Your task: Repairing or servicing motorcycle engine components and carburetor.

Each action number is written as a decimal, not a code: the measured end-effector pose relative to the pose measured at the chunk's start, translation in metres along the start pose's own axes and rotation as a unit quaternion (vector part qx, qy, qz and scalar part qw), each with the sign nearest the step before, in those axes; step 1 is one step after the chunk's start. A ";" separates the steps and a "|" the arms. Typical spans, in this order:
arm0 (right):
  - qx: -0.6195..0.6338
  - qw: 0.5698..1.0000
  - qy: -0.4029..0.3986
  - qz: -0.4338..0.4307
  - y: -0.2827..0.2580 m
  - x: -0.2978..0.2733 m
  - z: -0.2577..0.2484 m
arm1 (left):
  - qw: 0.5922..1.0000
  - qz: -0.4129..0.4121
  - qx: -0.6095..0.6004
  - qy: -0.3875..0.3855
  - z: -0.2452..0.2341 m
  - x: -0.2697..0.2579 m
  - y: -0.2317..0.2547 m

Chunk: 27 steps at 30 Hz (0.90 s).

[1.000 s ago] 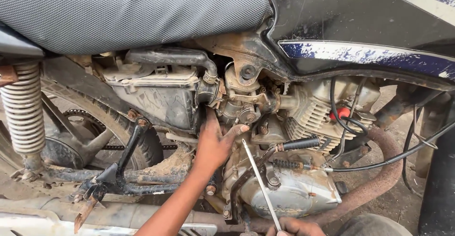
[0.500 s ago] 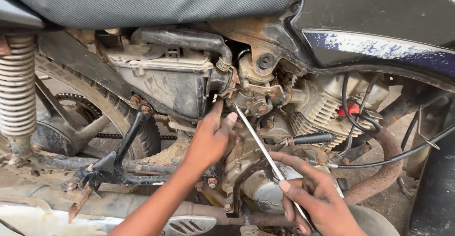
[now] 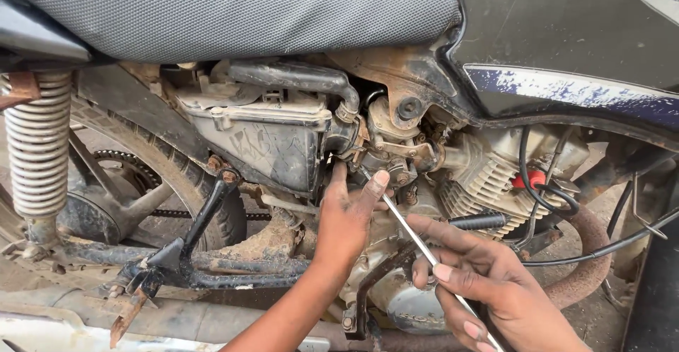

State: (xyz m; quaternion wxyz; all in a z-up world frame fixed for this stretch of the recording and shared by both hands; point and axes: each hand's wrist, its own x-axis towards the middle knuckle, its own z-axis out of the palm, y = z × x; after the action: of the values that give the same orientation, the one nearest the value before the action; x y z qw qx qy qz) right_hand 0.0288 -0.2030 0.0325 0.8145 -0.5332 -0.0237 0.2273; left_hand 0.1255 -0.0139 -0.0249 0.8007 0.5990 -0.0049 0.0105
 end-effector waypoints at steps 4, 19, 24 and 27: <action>-0.083 0.996 0.007 -0.019 0.000 0.007 0.012 | 0.998 0.052 -0.026 -0.019 -0.004 -0.002 -0.007; -0.095 0.989 0.115 0.001 0.050 0.007 -0.004 | 0.996 -0.027 -0.055 -0.058 -0.015 0.001 -0.013; -0.111 0.987 0.113 0.021 0.029 0.014 0.021 | 0.996 0.019 -0.045 -0.072 -0.012 0.000 -0.023; -0.093 0.990 0.106 0.020 0.035 0.013 0.020 | 0.997 0.012 -0.052 -0.051 0.000 -0.005 -0.011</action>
State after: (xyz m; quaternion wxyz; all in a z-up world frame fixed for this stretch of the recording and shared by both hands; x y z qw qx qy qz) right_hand 0.0232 -0.1694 0.0078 0.7543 -0.6284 0.0524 0.1829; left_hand 0.1206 -0.0169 -0.0357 0.8291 0.5564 -0.0538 -0.0107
